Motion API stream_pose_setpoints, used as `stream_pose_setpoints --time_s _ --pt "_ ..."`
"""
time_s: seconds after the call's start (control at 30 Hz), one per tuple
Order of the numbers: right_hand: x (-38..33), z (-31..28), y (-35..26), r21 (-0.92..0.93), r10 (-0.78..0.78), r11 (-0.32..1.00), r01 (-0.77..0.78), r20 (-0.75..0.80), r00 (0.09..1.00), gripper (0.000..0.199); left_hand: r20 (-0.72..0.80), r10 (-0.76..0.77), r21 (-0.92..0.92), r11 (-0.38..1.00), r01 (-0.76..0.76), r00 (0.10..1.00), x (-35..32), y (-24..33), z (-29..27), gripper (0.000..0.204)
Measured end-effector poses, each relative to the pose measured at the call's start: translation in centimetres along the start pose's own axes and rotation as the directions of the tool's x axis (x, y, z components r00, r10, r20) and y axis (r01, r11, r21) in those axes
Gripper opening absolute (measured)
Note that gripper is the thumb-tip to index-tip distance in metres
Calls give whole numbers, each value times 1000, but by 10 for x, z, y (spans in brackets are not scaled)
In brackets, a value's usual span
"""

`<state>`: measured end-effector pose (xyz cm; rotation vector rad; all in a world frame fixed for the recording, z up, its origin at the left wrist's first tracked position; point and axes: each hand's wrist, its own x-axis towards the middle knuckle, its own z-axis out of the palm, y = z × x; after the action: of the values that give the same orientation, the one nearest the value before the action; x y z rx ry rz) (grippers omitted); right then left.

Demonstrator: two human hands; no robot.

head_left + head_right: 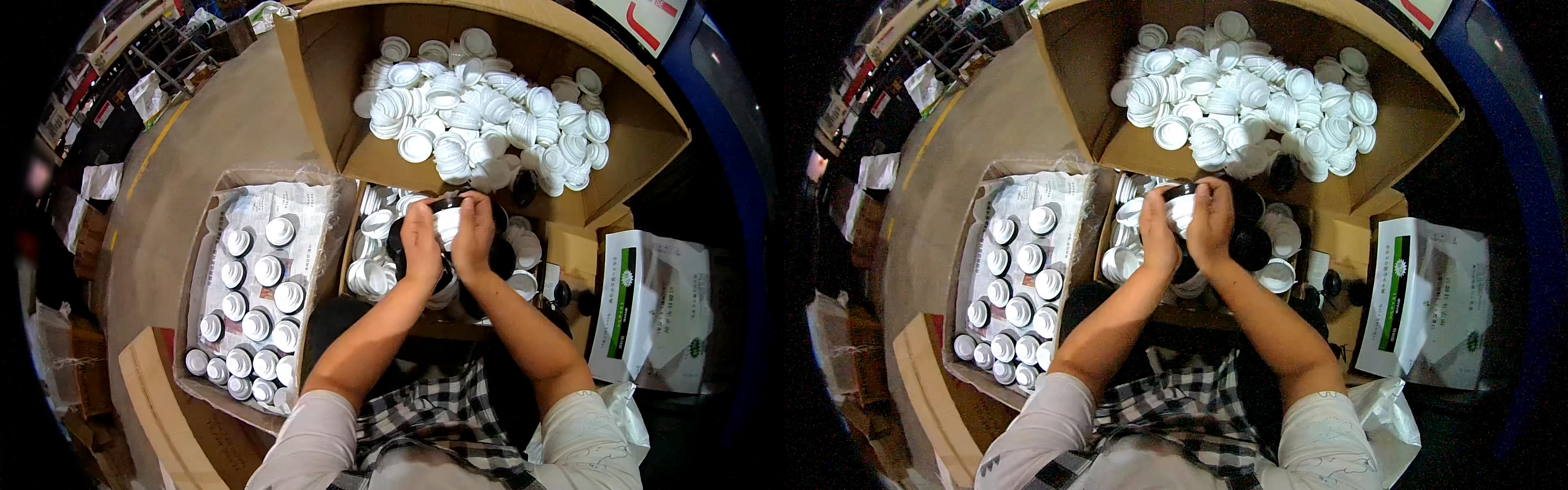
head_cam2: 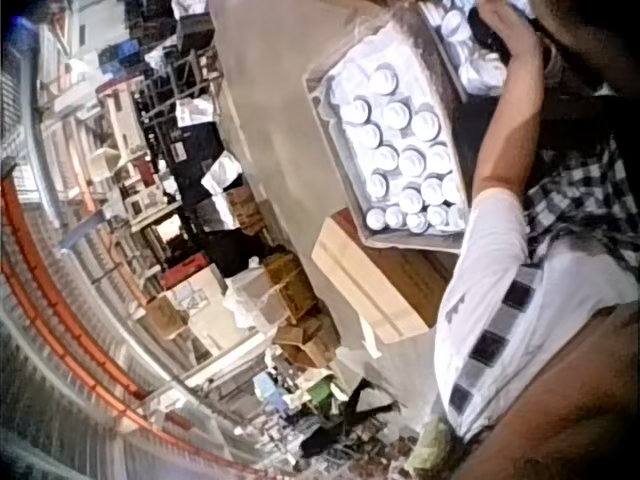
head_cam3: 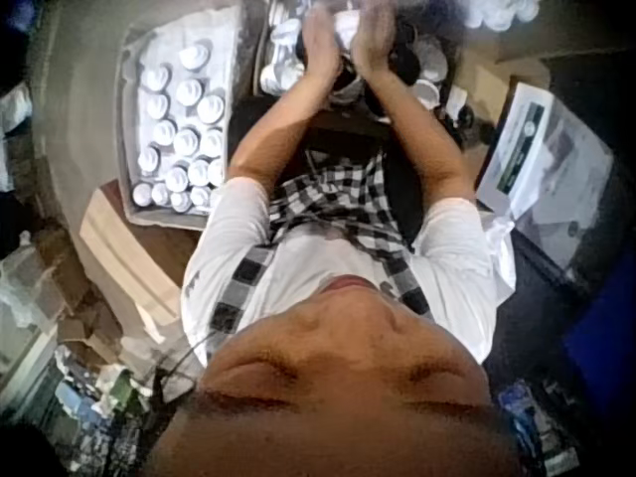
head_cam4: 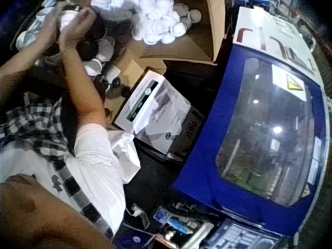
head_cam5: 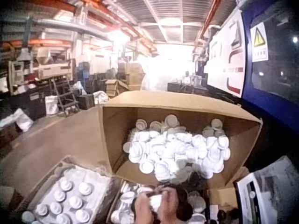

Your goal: The person sits on the floor and repeatedly picks up black and white circular caps, presses them together, and places the assembled units into a cardboard box. The person continues this one-at-a-time assembly throughout the clip.

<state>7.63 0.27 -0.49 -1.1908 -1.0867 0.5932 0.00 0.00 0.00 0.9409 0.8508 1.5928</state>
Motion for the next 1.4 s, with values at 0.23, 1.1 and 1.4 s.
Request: stream_pose_setpoints --time_s 0.23,1.1,1.4 --pt "5 6 -2 -185 -79 980 72 -29 996 38 -359 -54 209 968 137 932 12 -17 10 45" --pt "20 -28 -21 65 448 855 -515 409 795 61 -887 -344 -342 938 64 306 -83 62 -489 25" --pt "32 -60 -18 89 419 882 -462 300 857 65 -923 -220 -137 954 266 316 0 74 -473 28"
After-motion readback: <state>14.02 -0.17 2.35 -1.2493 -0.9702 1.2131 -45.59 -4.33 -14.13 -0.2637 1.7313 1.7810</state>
